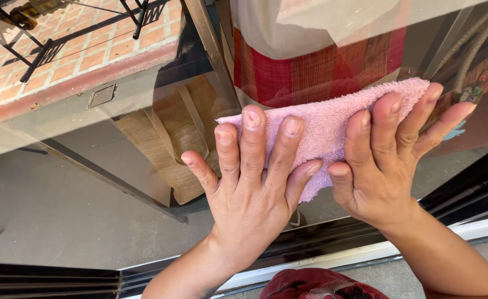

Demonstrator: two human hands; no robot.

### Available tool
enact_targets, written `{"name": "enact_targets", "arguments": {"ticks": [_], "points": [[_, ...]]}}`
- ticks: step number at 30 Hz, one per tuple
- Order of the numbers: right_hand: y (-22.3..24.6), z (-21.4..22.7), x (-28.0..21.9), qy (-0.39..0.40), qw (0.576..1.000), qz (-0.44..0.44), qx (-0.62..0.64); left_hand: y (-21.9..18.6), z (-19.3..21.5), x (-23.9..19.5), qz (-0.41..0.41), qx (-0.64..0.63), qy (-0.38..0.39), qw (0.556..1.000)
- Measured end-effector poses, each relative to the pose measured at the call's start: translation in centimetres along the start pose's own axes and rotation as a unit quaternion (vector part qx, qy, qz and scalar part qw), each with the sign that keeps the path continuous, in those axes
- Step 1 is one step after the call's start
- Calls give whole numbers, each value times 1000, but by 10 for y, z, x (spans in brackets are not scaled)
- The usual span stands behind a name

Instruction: The recorder is wiping down a glass door with a pink microfiber cloth.

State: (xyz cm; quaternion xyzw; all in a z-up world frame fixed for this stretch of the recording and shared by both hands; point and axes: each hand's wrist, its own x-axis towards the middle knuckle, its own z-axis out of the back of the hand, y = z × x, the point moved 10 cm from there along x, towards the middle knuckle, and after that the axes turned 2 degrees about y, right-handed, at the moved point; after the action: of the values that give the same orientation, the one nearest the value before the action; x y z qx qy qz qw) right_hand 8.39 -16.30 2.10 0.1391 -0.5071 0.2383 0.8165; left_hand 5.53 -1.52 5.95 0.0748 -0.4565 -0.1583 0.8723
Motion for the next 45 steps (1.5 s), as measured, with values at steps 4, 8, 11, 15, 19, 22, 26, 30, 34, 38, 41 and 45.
{"name": "enact_targets", "arguments": {"ticks": [4,8,11,15,19,22,26,30,34,38,41,45], "points": [[1,0,1,-32,999,5,0,0,-1,-2,-3,1,-9,1000],[-3,6,-1,-74,997,2,23,1,2,-1,8,-6,-40,999],[-6,10,-6,-98,994,3,38,0,0,-4,8,-1,-43,999],[-10,14,-11,-128,991,14,49,-1,4,-1,13,-10,-49,999],[-10,14,-11,-116,992,12,47,-4,6,1,23,-6,-49,999],[-10,16,-10,-121,991,9,54,-5,9,3,18,-14,-52,998],[-10,17,-8,-109,993,1,40,-8,9,6,14,0,-36,999],[-6,14,-9,-61,997,-30,30,-6,20,12,25,4,-21,999],[6,14,-6,-18,998,-45,31,-3,20,9,30,-20,-22,999],[19,15,4,33,997,-61,34,3,21,6,19,-25,-12,999],[28,13,8,66,996,-62,26,8,22,5,22,-16,-16,1000],[39,9,13,92,994,-47,22,18,26,3,47,-16,-28,998]]}}
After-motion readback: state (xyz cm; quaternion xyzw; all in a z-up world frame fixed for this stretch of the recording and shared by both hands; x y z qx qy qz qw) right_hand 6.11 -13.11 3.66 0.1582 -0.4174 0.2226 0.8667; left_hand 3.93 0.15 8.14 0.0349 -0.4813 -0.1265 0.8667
